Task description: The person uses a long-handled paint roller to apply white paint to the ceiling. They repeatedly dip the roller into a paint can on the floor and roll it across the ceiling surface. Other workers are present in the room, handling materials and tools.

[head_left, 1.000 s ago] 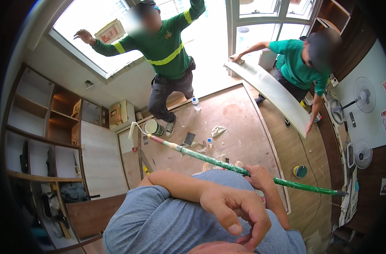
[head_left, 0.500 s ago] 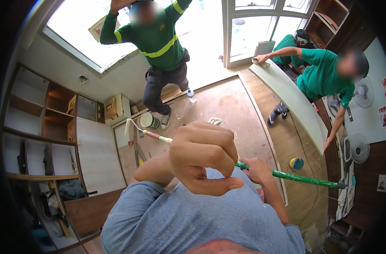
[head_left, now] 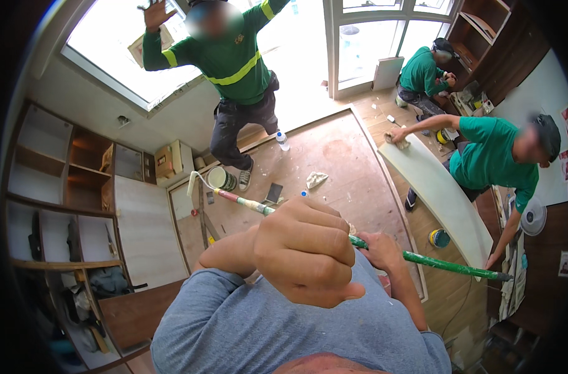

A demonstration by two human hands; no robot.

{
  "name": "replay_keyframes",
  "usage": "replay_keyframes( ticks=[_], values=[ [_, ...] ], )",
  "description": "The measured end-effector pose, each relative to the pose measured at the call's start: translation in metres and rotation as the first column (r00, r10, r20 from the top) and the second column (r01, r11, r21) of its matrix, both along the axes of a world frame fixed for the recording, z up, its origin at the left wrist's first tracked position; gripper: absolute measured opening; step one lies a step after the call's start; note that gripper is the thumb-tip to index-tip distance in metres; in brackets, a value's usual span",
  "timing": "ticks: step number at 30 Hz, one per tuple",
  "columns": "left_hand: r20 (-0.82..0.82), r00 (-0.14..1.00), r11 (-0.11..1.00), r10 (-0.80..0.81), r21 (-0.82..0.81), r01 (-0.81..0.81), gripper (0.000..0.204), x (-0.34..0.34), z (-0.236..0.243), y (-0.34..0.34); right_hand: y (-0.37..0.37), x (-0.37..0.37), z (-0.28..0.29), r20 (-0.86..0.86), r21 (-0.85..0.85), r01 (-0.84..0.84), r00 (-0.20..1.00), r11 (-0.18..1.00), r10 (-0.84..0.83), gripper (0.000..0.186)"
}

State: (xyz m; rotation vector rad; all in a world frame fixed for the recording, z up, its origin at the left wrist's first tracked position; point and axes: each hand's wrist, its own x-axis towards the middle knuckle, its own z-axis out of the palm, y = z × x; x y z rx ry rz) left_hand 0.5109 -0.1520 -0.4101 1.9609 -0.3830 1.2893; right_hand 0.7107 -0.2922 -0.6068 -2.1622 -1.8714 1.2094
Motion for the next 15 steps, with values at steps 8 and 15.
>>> replay_keyframes(
  ticks=[8, 15],
  values=[
    [-0.01, 0.997, 0.997, 0.073, 0.03, -0.073, 0.021, 0.002, -0.007, -0.004, -0.003, -0.002, -0.006, 0.005, 0.023, -0.006, 1.0, 1.0, 0.006, 0.033],
    [-0.029, 0.993, 0.99, 0.113, 0.089, -0.11, 0.023, 0.002, -0.001, 0.0, -0.007, 0.002, -0.022, -0.002, 0.039, -0.026, 1.0, 0.999, 0.027, 0.033]
  ],
)
